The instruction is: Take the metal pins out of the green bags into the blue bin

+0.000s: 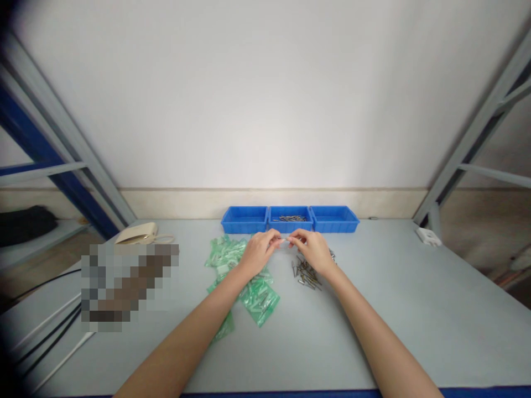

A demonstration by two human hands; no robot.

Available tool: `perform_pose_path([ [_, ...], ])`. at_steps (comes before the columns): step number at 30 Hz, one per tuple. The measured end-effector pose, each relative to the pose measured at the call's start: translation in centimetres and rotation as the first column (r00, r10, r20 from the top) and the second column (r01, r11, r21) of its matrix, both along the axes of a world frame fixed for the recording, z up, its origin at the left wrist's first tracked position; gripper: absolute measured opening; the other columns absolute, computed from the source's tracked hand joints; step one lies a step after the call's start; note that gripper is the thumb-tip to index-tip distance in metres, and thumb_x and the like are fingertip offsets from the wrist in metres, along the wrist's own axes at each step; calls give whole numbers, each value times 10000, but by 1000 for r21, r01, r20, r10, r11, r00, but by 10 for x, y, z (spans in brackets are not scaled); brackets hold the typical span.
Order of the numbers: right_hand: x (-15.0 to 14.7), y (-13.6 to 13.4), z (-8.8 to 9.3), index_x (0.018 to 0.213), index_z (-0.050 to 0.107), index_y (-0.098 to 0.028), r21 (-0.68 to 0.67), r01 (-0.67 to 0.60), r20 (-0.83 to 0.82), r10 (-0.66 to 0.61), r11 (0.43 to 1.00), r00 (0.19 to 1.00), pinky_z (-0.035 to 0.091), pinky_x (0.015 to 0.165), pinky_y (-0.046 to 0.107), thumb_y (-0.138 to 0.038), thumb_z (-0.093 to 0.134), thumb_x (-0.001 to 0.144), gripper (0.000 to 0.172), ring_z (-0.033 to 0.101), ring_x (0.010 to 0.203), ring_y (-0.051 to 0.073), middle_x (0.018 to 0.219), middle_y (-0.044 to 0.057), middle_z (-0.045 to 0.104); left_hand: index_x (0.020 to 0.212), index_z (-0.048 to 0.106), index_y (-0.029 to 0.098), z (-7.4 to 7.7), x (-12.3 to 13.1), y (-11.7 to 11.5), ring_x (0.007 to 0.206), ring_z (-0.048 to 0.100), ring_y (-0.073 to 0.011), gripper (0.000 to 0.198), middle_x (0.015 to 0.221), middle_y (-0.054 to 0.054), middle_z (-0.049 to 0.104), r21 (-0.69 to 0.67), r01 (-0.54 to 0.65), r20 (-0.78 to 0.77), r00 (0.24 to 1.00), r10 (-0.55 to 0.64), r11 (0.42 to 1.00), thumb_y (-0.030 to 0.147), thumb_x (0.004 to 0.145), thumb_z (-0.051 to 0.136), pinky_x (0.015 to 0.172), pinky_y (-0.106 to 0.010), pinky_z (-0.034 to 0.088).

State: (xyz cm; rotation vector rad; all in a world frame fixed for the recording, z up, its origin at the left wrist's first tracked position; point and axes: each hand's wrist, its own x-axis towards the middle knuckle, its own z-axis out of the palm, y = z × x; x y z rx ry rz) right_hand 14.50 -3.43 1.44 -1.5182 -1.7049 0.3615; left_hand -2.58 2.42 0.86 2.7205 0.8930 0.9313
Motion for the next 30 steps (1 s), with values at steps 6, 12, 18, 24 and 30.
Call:
perform_pose_path([
  [6, 3, 1, -2, 762, 618, -171, 13, -34, -52, 35, 999, 998, 388, 552, 229, -423, 446, 868, 323, 517, 523, 120, 632, 5, 618, 802, 557, 197, 1, 0, -1, 698, 575, -134, 165, 697, 22, 627, 36, 28, -42, 999, -27, 999, 224, 901, 427, 703, -244, 379],
  [12, 5, 2, -2, 844, 626, -177, 3, -36, -77, 36, 999, 996, 405, 554, 230, -356, 587, 775, 196, 554, 539, 122, 722, 6, 652, 761, 546, 195, -2, 1, 2, 674, 574, -128, 248, 684, 21, 629, 9, 34, -13, 999, -34, 999, 259, 923, 370, 705, -243, 381],
  [18, 3, -1, 3, 742, 641, -177, -43, -7, 4, 7, 999, 1000, 385, 571, 239, -405, 472, 856, 306, 541, 519, 121, 683, 7, 659, 917, 560, 218, -2, 1, 1, 693, 584, -128, 171, 704, 31, 640, -15, 29, -10, 1000, -29, 999, 263, 913, 396, 700, -232, 385],
  [24, 5, 1, -1, 872, 616, -165, -55, -122, -116, 115, 991, 987, 419, 561, 237, -427, 520, 816, 285, 548, 561, 134, 735, 20, 658, 708, 551, 200, 0, -1, 2, 683, 581, -128, 278, 667, 21, 627, -35, 32, -14, 999, -33, 999, 257, 915, 375, 694, -229, 372],
  [30, 1, -2, 2, 802, 635, -178, -29, -109, -10, 109, 994, 994, 391, 581, 229, -402, 484, 852, 275, 555, 583, 123, 736, 5, 659, 701, 523, 202, 0, -1, 2, 650, 576, -130, 318, 647, 23, 621, -38, 26, -24, 999, -27, 999, 287, 934, 324, 657, -224, 362],
])
